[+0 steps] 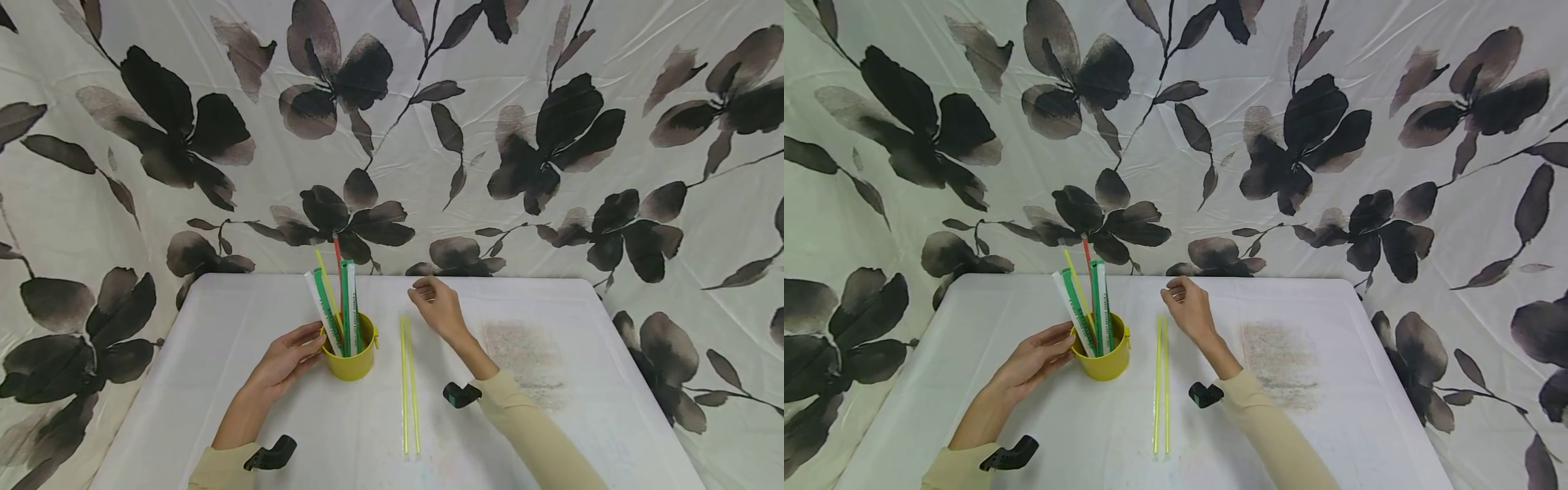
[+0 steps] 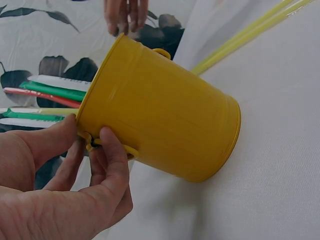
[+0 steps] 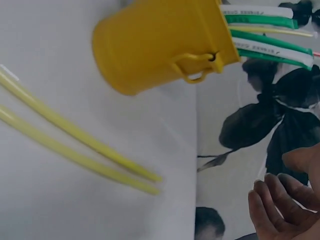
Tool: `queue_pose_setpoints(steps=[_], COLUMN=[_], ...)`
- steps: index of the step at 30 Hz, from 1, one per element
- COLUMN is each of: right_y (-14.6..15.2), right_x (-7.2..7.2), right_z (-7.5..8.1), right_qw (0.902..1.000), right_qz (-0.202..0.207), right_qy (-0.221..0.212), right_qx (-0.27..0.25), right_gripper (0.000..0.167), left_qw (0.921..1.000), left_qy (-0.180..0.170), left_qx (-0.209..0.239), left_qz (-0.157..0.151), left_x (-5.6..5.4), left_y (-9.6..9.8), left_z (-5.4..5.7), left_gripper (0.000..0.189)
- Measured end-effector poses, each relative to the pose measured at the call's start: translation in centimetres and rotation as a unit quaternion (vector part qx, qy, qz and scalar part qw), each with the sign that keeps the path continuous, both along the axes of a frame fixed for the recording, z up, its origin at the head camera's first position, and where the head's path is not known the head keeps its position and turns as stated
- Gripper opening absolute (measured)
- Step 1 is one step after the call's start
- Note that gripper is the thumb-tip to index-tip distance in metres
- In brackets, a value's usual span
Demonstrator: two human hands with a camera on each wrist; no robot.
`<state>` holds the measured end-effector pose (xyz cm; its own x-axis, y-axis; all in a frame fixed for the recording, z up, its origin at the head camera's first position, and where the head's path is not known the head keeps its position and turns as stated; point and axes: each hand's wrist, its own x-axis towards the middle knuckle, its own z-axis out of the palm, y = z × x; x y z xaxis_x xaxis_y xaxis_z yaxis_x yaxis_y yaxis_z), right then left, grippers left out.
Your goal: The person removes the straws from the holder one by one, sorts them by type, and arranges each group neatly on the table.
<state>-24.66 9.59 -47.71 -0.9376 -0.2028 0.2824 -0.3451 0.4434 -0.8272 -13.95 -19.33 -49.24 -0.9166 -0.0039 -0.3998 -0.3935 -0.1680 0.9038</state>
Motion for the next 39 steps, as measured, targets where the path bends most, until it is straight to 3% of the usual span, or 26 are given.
queue_pose_setpoints(steps=[22,39], right_y=[-3.2,-6.3], right_x=[-0.3,-0.9], right_z=[5.2,6.7], right_qw=[0.9977,0.9933], right_qz=[0.063,0.11], right_qy=[0.02,0.029], right_qx=[-0.011,-0.02], right_gripper=[0.031,0.04], left_qw=[1.0,0.9999], left_qy=[0.001,-0.001], left_qx=[0.002,-0.004], left_qz=[-0.008,-0.01], left_x=[0.3,-0.2], left_y=[0.0,-0.2], left_z=[0.0,-0.3], left_gripper=[0.058,0.058])
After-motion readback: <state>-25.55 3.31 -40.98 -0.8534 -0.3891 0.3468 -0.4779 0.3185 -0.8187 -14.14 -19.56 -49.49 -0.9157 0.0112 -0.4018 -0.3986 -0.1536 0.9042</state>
